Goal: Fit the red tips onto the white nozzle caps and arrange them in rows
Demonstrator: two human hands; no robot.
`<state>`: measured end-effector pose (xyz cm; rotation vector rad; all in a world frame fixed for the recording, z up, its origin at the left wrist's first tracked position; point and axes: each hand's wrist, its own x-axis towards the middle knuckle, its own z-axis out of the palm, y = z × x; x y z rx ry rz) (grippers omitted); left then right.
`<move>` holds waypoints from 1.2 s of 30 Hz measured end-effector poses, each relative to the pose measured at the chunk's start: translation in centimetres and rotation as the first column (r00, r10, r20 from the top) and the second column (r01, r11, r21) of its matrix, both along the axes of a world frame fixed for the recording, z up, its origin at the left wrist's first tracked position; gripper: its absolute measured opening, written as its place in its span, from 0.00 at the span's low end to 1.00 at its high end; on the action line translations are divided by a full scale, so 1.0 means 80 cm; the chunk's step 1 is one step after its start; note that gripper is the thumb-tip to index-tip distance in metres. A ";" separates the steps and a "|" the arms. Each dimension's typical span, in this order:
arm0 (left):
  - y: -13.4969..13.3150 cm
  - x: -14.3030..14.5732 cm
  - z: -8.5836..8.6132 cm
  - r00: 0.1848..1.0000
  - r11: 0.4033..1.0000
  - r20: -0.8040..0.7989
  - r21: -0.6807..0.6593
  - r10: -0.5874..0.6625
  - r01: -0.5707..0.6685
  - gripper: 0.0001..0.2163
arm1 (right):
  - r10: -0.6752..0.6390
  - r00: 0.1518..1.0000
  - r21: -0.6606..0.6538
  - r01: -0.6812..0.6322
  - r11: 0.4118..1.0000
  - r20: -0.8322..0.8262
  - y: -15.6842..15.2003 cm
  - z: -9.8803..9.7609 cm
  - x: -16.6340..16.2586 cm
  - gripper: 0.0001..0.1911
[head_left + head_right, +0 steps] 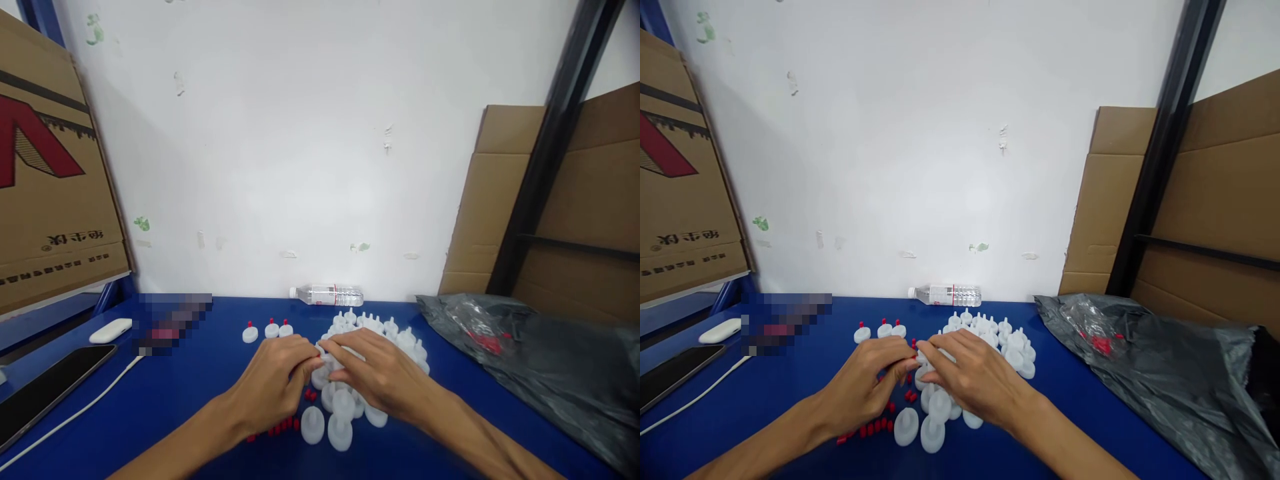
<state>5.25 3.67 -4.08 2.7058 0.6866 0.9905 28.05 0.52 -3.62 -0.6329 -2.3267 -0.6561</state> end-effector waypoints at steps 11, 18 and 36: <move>0.057 -0.023 -0.006 0.958 0.947 0.086 0.152 0.274 -0.284 0.10 | -0.205 0.979 0.004 0.205 0.979 0.020 0.013 0.019 0.035 0.15; 0.091 -0.035 -0.020 0.953 0.954 -0.105 0.133 0.283 -0.269 0.12 | -0.191 0.980 -0.063 0.193 0.979 0.048 0.019 0.014 0.037 0.13; 0.096 -0.028 -0.021 0.955 0.963 -0.179 0.174 0.237 -0.206 0.14 | -0.182 0.983 -0.287 0.183 0.940 0.028 0.016 0.014 0.034 0.11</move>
